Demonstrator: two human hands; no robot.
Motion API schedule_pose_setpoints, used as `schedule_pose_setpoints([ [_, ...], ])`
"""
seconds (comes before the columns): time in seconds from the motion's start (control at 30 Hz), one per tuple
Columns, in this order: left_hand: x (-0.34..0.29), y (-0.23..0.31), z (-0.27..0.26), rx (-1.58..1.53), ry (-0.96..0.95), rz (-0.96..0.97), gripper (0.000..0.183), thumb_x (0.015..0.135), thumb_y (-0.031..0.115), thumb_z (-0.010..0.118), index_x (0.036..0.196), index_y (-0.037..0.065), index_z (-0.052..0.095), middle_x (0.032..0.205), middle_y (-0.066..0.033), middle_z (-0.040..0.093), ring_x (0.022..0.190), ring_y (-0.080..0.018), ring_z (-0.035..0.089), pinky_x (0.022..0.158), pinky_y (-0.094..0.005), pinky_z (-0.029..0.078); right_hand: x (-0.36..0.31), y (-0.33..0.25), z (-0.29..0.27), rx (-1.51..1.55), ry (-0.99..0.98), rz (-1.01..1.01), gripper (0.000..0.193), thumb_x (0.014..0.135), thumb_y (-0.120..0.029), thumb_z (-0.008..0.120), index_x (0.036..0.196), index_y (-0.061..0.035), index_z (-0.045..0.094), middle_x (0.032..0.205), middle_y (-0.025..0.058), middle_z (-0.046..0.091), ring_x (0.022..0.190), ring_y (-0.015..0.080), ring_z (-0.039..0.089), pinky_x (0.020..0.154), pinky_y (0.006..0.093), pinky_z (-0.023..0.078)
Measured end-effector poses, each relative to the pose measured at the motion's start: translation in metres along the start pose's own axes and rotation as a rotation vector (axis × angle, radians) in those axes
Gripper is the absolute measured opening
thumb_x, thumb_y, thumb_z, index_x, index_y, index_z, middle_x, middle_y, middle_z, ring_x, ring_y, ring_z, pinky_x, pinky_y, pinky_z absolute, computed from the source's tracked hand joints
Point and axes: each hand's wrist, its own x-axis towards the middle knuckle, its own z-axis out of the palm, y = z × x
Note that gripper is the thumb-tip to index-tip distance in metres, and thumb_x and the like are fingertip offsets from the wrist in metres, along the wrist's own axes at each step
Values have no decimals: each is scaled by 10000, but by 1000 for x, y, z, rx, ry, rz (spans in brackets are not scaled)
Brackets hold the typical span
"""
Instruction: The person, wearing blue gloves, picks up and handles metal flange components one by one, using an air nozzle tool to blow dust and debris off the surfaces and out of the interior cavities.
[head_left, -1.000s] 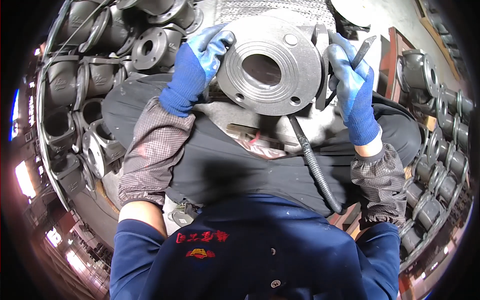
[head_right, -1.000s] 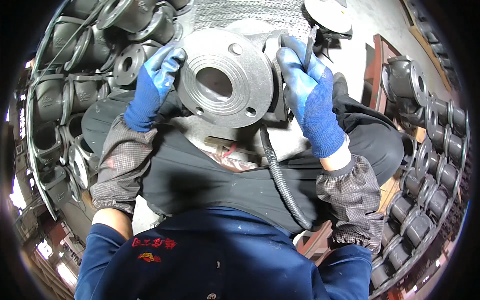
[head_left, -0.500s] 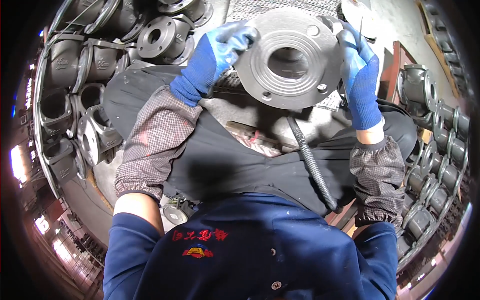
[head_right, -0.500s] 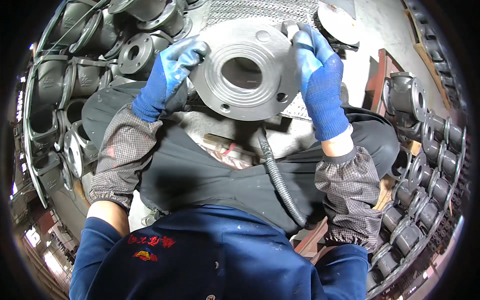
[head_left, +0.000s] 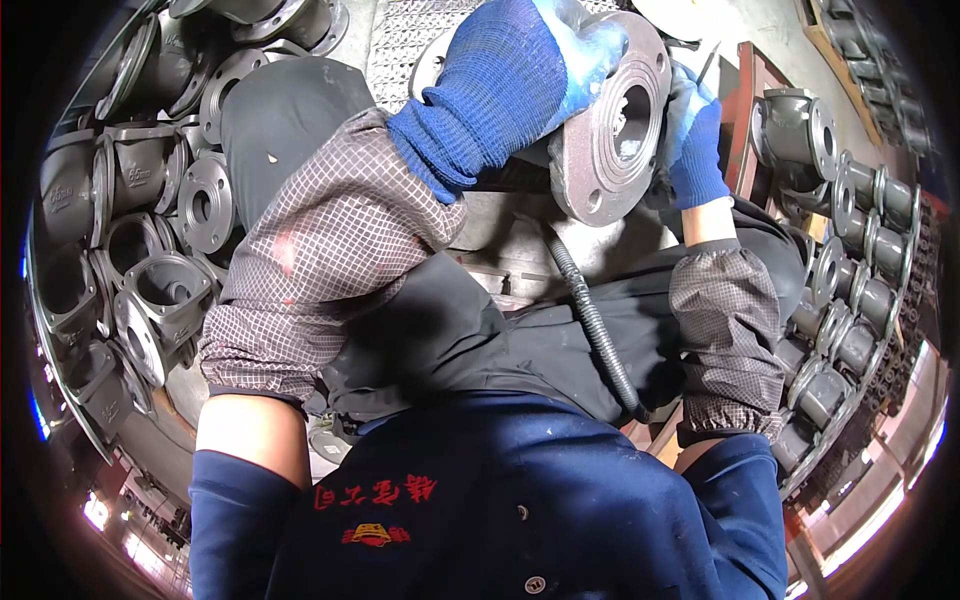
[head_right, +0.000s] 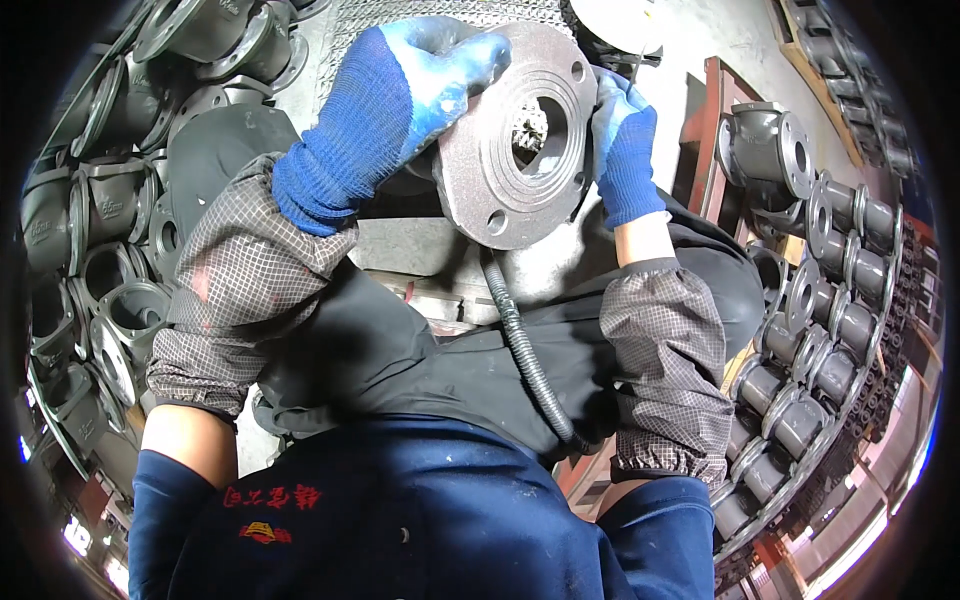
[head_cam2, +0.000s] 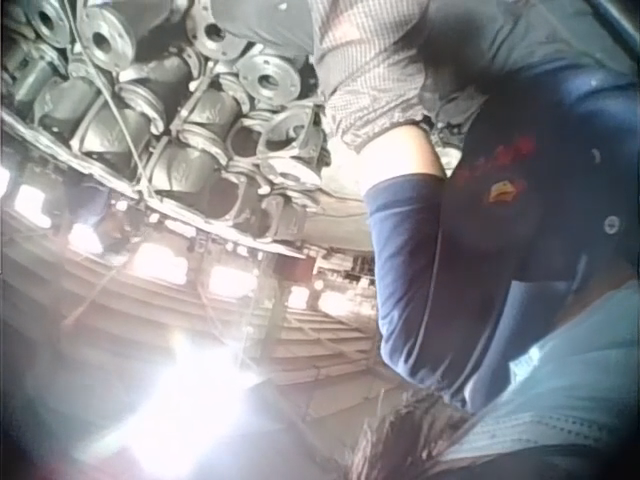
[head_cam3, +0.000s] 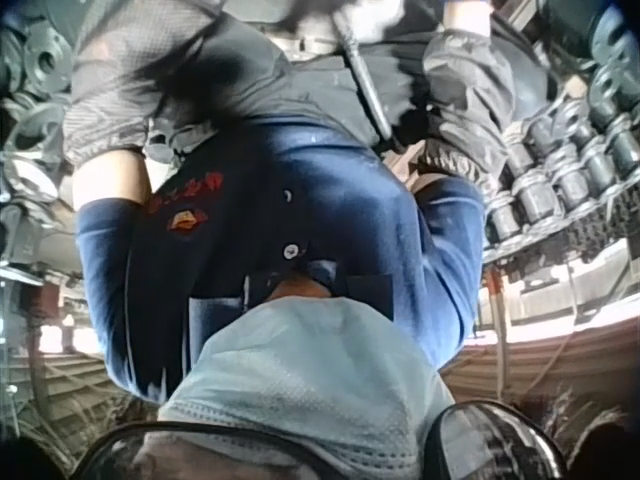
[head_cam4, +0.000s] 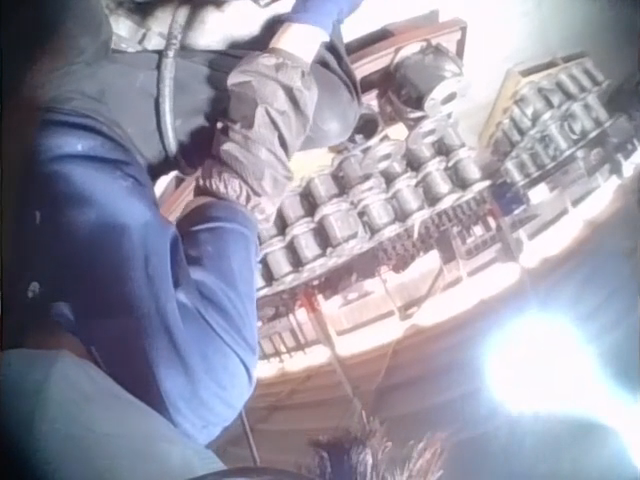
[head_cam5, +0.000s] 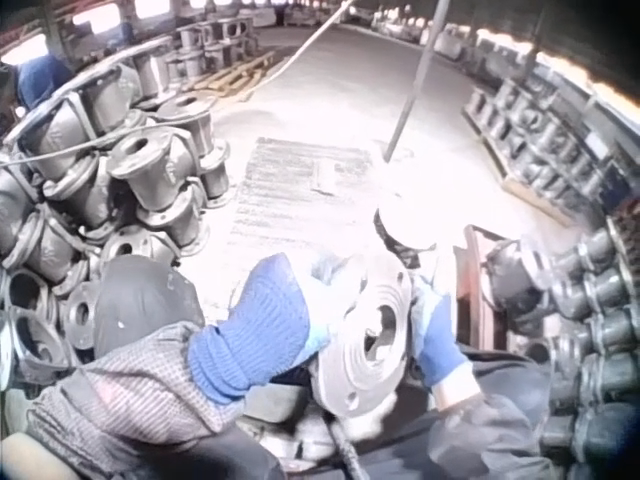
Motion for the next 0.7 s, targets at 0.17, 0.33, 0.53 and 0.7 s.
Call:
schedule_pose_setpoints([
  [0.17, 2, -8, 10, -29, -36, 129, 423, 830, 383, 624, 981, -11, 641, 754, -95, 661, 671, -145, 637, 600, -279, 514, 6, 8, 0, 234, 58, 178, 271, 926, -156, 449, 1059, 19, 607, 936, 87, 640, 831, 143, 589, 766, 266, 483],
  [0.33, 1, 0, 12, 100, -11, 87, 442, 823, 368, 627, 1052, -10, 633, 827, -123, 675, 728, -160, 650, 658, -288, 519, -7, -36, -44, 18, 128, -143, 269, 914, -81, 476, 1169, -61, 561, 878, 70, 652, 741, 61, 596, 524, 163, 427],
  [0.53, 3, -11, -1, -4, 17, -15, 381, 851, 355, 608, 912, -19, 636, 699, -23, 607, 615, -75, 554, 566, -214, 446, -90, -148, -57, -44, -669, 449, 416, 920, -305, 491, 1175, 20, 541, 772, 86, 653, 513, 87, 579, 373, 180, 438],
  [0.7, -3, 3, 8, -111, 94, -45, 359, 820, 324, 619, 868, -31, 644, 658, 4, 567, 582, -62, 509, 538, -208, 403, -188, -87, -42, 38, -71, 367, 331, 894, -40, 489, 1214, 39, 507, 952, 127, 647, 588, 60, 520, 565, 184, 442],
])
